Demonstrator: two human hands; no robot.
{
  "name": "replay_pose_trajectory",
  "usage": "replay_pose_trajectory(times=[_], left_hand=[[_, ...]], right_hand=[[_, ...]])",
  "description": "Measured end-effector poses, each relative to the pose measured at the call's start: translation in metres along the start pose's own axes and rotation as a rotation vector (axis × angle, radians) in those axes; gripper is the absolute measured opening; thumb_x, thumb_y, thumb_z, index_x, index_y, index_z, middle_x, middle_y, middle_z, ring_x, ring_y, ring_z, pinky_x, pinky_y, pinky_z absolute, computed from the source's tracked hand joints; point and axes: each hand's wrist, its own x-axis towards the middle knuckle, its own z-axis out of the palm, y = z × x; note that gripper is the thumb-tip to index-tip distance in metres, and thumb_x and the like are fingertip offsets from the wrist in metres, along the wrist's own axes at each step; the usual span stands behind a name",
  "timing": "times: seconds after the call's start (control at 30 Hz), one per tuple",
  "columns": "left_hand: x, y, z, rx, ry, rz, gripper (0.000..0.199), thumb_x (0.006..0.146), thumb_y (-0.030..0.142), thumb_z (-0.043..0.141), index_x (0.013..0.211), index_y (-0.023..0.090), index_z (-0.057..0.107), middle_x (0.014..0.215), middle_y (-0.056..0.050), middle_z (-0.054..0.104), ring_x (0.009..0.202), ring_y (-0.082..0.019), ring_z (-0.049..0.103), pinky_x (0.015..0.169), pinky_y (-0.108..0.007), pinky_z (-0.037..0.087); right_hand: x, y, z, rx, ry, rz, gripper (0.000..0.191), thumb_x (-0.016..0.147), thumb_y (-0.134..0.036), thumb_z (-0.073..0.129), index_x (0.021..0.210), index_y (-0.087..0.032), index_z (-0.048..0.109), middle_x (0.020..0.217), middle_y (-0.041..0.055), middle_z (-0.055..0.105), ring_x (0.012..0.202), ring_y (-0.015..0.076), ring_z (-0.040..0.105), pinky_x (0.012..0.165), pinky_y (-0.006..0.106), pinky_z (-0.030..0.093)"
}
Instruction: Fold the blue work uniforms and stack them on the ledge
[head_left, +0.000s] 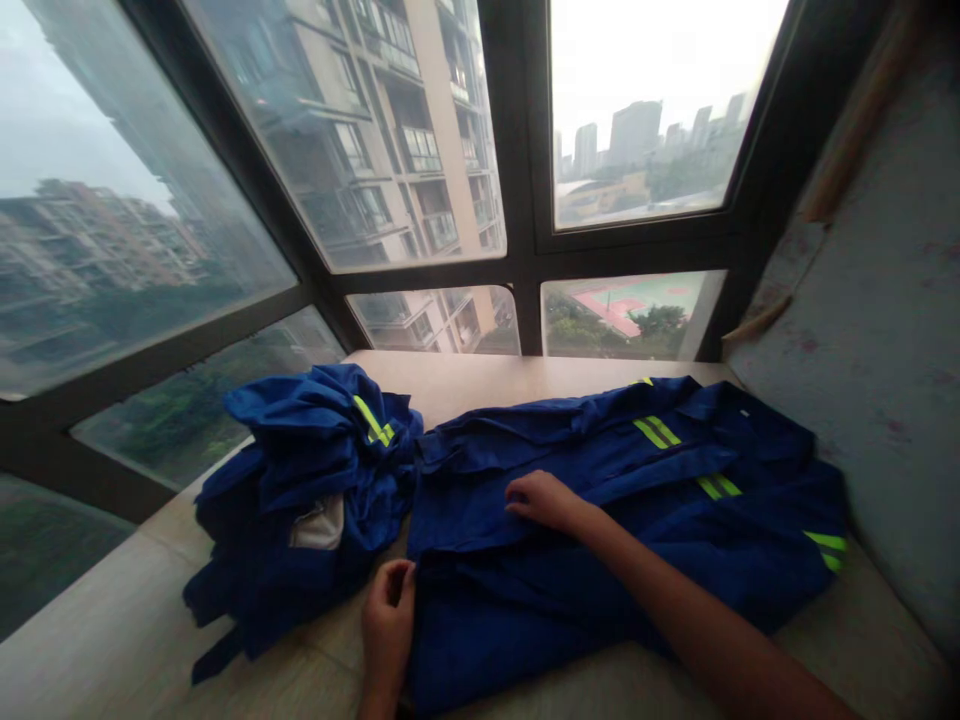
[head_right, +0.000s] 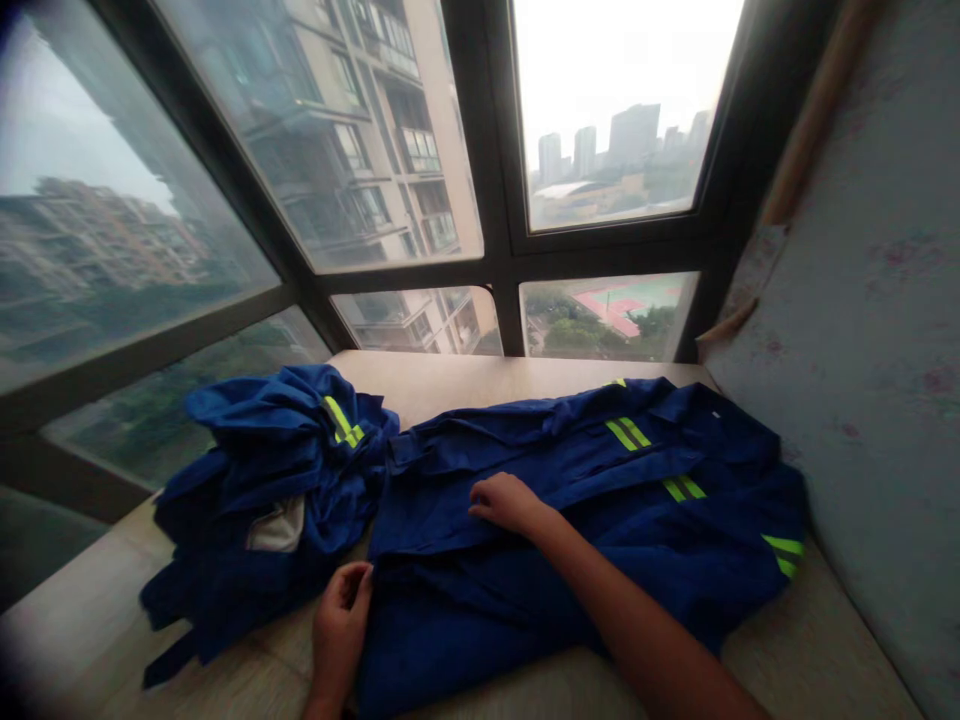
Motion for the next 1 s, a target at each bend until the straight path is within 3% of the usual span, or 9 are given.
replay_pose_trajectory(times=[0.1,0.17,0.4,0.63,0.83,1.0], left_hand=[[-0.002,0.001,-0.001,-0.052,0.01,-0.008,0.056,0.067,0.071,0.067,0.084,0.018,0.065,0.081,-0.007,0.071,0.082,-0.028,0.07,0.078,-0.039,0.057],[-0.003,0.0,-0.001,-0.07,0.005,-0.011,0.054,0.068,0.069,0.069,0.085,0.018,0.066,0.082,-0.008,0.071,0.082,-0.027,0.07,0.079,-0.039,0.057],[-0.004,-0.001,-0.003,-0.032,-0.047,-0.039,0.05,0.073,0.066,0.066,0.086,0.018,0.067,0.083,-0.008,0.072,0.083,-0.028,0.07,0.08,-0.041,0.057],[-0.003,-0.006,0.003,-0.024,0.04,0.007,0.047,0.074,0.064,0.065,0.085,0.018,0.068,0.1,-0.012,0.073,0.095,-0.03,0.07,0.088,-0.043,0.055],[-0.007,-0.002,0.002,-0.021,0.017,0.015,0.044,0.076,0.062,0.064,0.086,0.019,0.068,0.085,-0.008,0.073,0.084,-0.028,0.07,0.08,-0.039,0.056],[-0.008,0.003,-0.001,-0.024,-0.027,0.008,0.043,0.078,0.06,0.063,0.085,0.018,0.068,0.084,-0.008,0.073,0.084,-0.027,0.07,0.079,-0.037,0.056]], right_hand=[[0.011,-0.026,0.019,-0.047,-0.049,-0.005,0.031,0.077,-0.04,0.077,0.104,-0.025,0.074,0.097,0.0056,0.075,0.091,0.0245,0.069,0.075,0.027,0.048],[0.008,-0.033,0.028,-0.077,-0.054,-0.002,0.035,0.077,-0.04,0.076,0.109,-0.025,0.071,0.101,0.0076,0.075,0.092,0.0269,0.069,0.076,0.03,0.049],[-0.017,-0.037,0.042,-0.14,0.027,0.074,0.025,0.096,-0.032,0.048,0.113,-0.026,0.066,0.105,0.0057,0.072,0.095,0.0216,0.068,0.078,0.028,0.047],[-0.021,-0.038,0.051,-0.173,0.084,0.069,0.024,0.099,-0.029,0.045,0.103,-0.021,0.067,0.101,0.006,0.071,0.097,0.02,0.066,0.08,0.026,0.045],[0.01,-0.065,0.056,-0.183,0.063,-0.066,0.03,0.091,-0.05,0.061,0.09,-0.021,0.067,0.093,0.0044,0.07,0.09,0.0202,0.066,0.071,0.026,0.045],[0.032,-0.097,0.078,-0.206,0.112,-0.187,0.014,0.095,-0.03,0.056,0.104,-0.022,0.064,0.101,0.004,0.069,0.092,0.0181,0.066,0.068,0.025,0.044]])
